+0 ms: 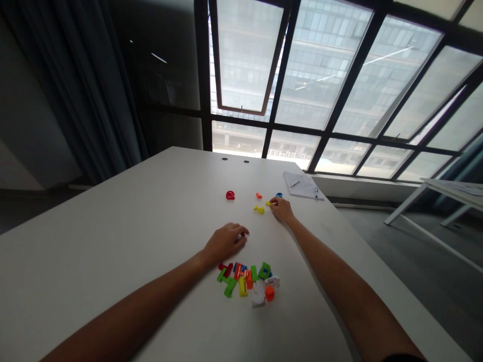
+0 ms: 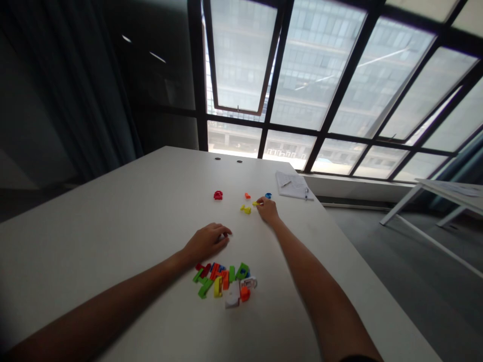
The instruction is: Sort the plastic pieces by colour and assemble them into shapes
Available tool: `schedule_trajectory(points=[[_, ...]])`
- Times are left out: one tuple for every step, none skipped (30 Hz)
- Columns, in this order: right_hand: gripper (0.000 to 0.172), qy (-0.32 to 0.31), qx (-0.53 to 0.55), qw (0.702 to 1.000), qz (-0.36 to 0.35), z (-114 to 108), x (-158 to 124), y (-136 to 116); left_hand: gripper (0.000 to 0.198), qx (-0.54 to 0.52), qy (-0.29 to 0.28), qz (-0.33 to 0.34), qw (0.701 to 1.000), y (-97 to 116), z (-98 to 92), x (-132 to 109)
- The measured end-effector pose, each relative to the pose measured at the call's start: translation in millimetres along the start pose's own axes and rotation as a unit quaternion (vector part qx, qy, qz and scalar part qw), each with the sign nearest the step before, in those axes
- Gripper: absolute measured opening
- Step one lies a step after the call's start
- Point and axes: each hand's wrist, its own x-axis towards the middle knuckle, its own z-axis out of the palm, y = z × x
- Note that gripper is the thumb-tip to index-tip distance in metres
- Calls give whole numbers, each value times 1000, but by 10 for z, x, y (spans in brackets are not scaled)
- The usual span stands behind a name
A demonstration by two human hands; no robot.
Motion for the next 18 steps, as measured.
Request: schedule_trajectory(points=[[18,-12,-6,1000,-3,23,54,0,22,0,0,0,1000,-6,3,0],[22,-25,-11,1000,-9,44,99,0,22,0,0,0,1000,-11,6,1],[25,-38,-15,999,-14,63,138,2,21,0,-1,-1,1000,-14,7,2],[28,-50,-20,998,-20,79,173,5,21,0,-2,0,1000,-16,6,2],[30,-63,-24,997,-26,92,207,8,21,0,-2,1,1000,-16,5,2],[33,-74,-28,996,-31,103,241,10,21,0,-3,2,1000,-15,3,2],[35,-86,-32,995,-36,113,276,11,21,0,-3,3,1000,-14,1,2],[37,-97,-36,994,-41,120,311,10,20,0,-2,4,1000,-12,-1,2],[39,-108,-39,992,-47,127,347,6,20,1,-2,5,1000,-10,-2,1],[40,-119,-43,991,-54,132,381,-1,21,1,-2,6,1000,-9,-3,1],[42,-129,-47,989,-60,136,413,-11,21,1,-2,5,1000,-8,-2,1],[43,-138,-52,987,-67,138,440,-24,21,1,-2,4,1000,-9,0,1],[43,-145,-56,985,-74,140,463,-38,21,1,-2,3,1000,-10,2,2],[44,-150,-60,984,-81,140,479,-55,21,1,-2,2,1000,-12,4,2],[44,-153,-64,982,-88,140,488,-73,21,1,-2,1,1000,-15,6,2],[44,-155,-66,981,-95,140,491,-90,21,1,-3,0,1000,-17,8,3],[44,-156,-67,980,-101,140,489,-107,22,1,-3,0,1000,-19,9,3],[43,-156,-67,980,-107,140,482,-123,22,1,-4,0,1000,-20,9,3]])
